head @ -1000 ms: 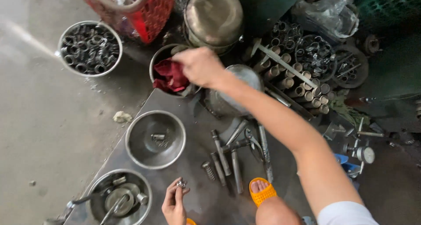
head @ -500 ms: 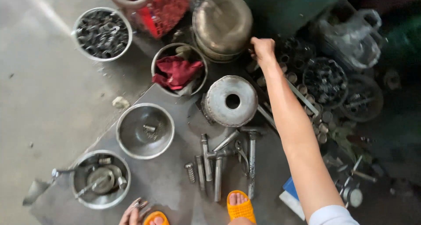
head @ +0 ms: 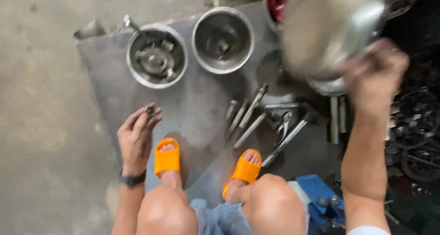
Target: The person uses a wrench to tighten a metal part, then wipes it with a red cloth. They then pick up small metal pieces from a bowl and insert them into a larger metal component, using pliers to adjust the pieces.
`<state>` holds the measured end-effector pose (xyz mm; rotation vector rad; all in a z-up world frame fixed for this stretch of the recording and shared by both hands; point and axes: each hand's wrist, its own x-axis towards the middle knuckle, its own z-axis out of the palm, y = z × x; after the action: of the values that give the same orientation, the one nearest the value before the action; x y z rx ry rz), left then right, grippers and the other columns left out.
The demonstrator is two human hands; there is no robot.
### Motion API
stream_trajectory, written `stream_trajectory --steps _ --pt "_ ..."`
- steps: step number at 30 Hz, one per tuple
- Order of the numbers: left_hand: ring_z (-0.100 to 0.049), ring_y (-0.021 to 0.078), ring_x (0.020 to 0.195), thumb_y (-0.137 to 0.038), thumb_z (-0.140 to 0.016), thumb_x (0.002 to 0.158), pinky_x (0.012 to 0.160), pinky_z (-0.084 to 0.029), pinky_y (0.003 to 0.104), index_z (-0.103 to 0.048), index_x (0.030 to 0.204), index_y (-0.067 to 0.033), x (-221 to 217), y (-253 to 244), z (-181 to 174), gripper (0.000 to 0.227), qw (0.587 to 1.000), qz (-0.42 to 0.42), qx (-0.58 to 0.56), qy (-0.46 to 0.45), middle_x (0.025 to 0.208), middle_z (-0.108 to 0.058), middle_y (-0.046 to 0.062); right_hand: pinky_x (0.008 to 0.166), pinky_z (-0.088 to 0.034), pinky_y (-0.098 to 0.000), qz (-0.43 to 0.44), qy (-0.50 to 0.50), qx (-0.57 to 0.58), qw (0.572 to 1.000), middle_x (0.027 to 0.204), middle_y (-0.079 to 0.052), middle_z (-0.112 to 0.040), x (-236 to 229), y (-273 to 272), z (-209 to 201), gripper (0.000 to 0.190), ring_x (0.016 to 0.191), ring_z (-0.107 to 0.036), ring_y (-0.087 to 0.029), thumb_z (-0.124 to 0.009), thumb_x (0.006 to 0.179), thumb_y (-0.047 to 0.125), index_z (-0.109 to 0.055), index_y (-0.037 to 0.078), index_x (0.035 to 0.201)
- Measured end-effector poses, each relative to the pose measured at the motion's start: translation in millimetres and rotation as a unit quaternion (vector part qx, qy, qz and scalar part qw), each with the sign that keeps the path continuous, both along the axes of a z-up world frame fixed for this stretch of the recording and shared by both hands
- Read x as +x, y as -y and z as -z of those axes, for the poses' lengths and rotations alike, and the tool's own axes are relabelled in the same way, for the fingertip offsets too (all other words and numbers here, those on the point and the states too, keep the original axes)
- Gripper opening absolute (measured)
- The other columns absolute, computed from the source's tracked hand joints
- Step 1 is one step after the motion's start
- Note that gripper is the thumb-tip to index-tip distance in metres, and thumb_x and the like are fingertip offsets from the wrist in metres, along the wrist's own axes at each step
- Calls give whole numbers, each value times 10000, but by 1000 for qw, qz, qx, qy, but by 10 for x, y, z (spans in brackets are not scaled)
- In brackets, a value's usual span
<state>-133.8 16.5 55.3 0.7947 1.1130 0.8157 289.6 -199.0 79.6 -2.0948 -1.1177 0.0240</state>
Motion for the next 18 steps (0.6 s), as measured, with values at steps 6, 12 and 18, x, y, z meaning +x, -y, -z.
stream_trajectory --steps 6,12,18 --pt "-625 356 974 -3 -564 865 845 -533 447 -581 856 31 -57 102 123 39 994 72 17 84 1054 -578 221 513 -457 -397 -421 -85 -4 903 688 -58 -496 -2252 -329 912 195 570 -549 -280 -587 625 29 -578 129 792" --pt "-636 336 954 -45 -586 863 831 -534 435 -560 875 -3 -146 88 176 51 994 99 -8 55 1043 -599 210 540 -436 -307 -378 159 -51 911 735 -52 -425 -2828 -611 2110 37 653 -496 -217 -489 763 96 -519 97 743" --pt "-615 240 946 -113 -538 903 844 -509 309 -546 963 15 58 129 211 142 982 140 -81 -94 1079 -606 187 487 -411 -374 -262 7 -71 962 815 -78 -525 -2675 -345 1804 117 692 -535 -250 -546 866 206 -521 101 821"
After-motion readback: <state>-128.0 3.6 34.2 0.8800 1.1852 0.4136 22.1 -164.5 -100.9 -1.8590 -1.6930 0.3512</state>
